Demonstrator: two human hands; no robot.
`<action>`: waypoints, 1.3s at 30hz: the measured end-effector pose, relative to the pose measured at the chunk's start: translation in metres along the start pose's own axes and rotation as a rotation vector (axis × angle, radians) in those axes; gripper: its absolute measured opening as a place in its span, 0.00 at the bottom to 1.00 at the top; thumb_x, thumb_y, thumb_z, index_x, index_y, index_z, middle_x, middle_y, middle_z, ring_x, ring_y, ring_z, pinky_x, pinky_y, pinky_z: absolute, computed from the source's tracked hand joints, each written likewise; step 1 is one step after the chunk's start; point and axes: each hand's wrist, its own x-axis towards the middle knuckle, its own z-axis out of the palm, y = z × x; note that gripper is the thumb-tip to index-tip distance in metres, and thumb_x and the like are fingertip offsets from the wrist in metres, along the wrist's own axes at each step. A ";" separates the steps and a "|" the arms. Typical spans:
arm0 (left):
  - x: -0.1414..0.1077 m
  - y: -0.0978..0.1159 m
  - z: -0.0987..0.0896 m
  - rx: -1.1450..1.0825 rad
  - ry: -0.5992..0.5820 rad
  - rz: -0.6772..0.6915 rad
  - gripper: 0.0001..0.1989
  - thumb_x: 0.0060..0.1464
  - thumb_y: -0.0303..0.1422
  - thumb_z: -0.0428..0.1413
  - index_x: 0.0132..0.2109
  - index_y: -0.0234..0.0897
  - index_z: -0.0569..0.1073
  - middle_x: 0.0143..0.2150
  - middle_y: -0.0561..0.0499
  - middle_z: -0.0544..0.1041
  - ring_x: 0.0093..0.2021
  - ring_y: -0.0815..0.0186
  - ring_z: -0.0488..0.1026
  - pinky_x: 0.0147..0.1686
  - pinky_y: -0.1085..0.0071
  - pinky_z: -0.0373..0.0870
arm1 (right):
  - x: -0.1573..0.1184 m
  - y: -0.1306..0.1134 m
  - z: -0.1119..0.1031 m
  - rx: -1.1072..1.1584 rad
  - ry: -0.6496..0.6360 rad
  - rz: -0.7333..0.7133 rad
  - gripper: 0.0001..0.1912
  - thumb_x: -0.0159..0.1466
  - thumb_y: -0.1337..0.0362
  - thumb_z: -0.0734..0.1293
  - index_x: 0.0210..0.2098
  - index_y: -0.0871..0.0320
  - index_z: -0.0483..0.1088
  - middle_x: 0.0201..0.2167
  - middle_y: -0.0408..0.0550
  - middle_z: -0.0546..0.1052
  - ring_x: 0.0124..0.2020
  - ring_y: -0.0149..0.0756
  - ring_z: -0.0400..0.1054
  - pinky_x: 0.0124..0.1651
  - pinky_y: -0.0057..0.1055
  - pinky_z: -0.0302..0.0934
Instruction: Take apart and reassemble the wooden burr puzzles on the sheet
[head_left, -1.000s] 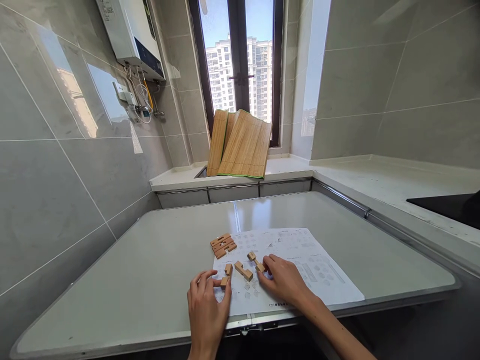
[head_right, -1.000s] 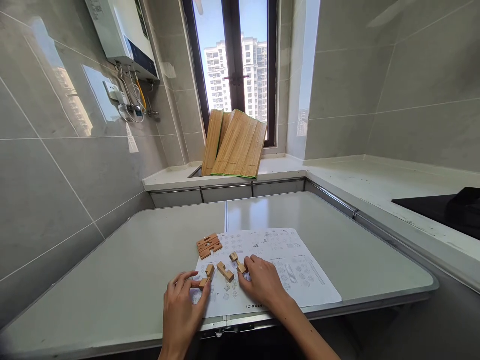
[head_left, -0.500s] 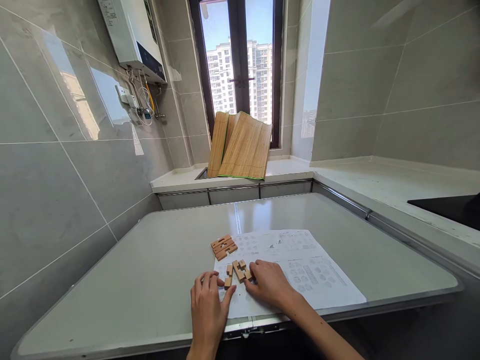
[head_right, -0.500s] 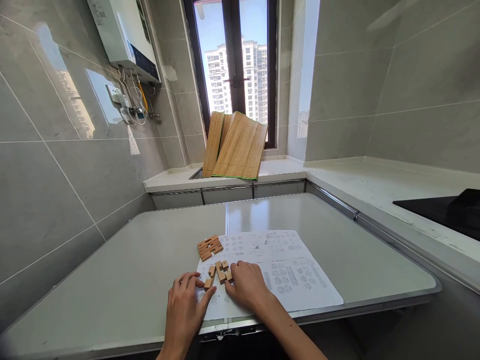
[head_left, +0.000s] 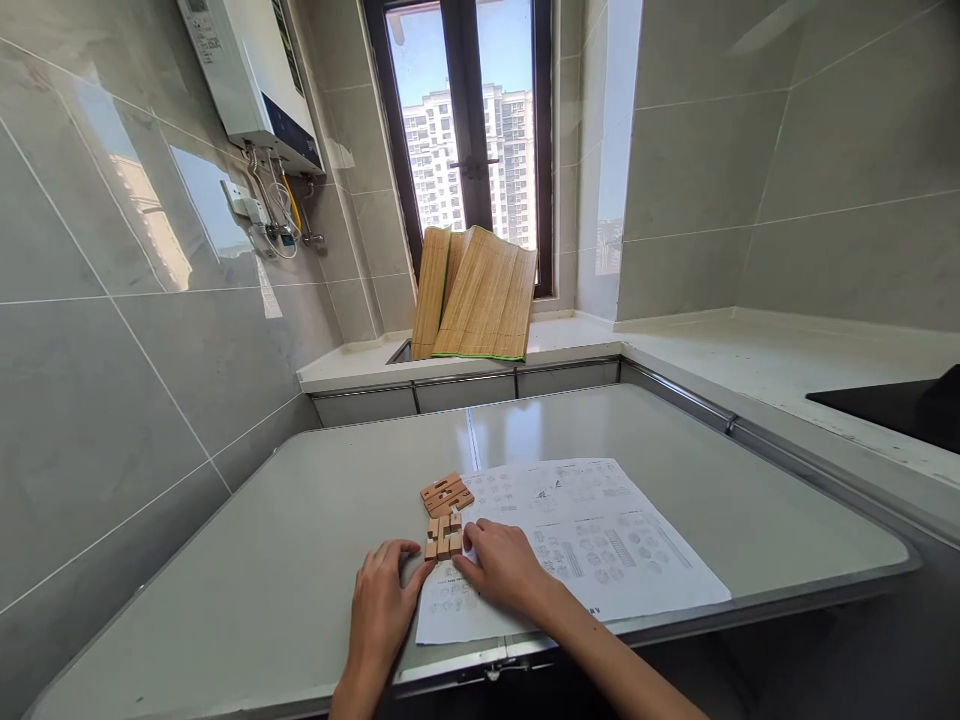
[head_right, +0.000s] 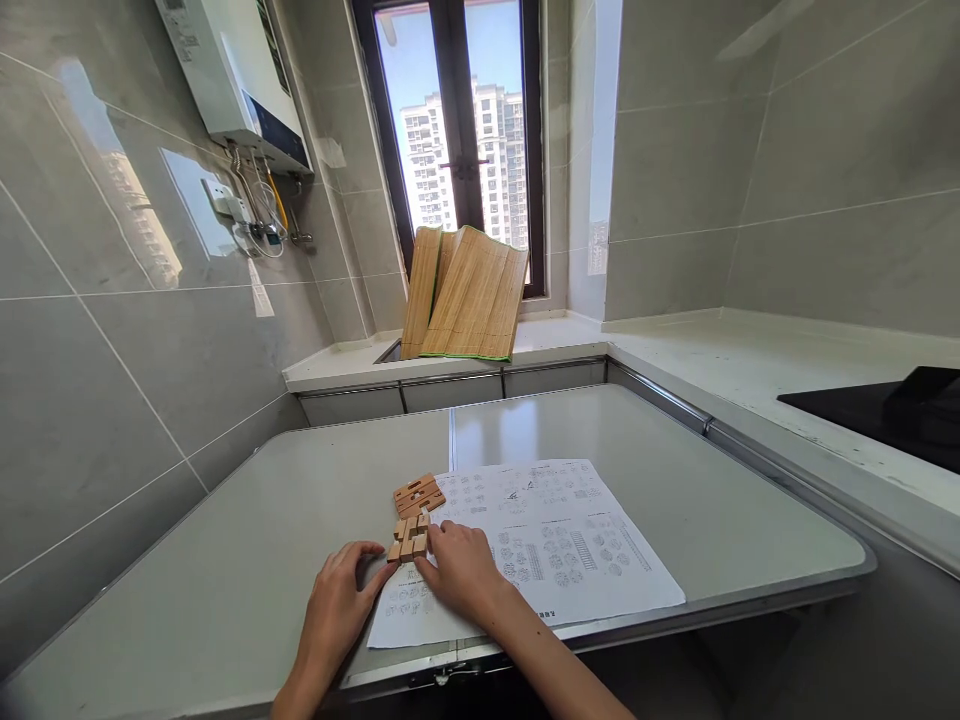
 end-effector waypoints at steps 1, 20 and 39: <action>0.001 -0.004 0.000 -0.037 -0.008 -0.008 0.14 0.56 0.45 0.57 0.43 0.41 0.76 0.46 0.45 0.81 0.49 0.50 0.75 0.51 0.54 0.68 | -0.005 0.004 -0.002 0.022 0.008 -0.003 0.09 0.68 0.59 0.63 0.40 0.56 0.72 0.38 0.49 0.80 0.39 0.42 0.74 0.38 0.33 0.58; -0.011 0.006 -0.013 -0.246 -0.090 -0.116 0.10 0.54 0.34 0.46 0.29 0.40 0.68 0.22 0.57 0.68 0.25 0.65 0.65 0.28 0.71 0.60 | -0.083 0.099 -0.028 0.603 0.220 0.256 0.23 0.66 0.42 0.61 0.32 0.55 0.72 0.26 0.45 0.74 0.29 0.38 0.65 0.32 0.31 0.59; -0.015 0.012 -0.012 -0.226 -0.167 -0.126 0.10 0.54 0.33 0.43 0.27 0.41 0.63 0.21 0.59 0.57 0.24 0.66 0.55 0.27 0.73 0.50 | -0.090 0.103 -0.028 0.598 0.259 0.250 0.24 0.70 0.43 0.57 0.33 0.54 0.71 0.24 0.43 0.71 0.26 0.36 0.62 0.30 0.31 0.56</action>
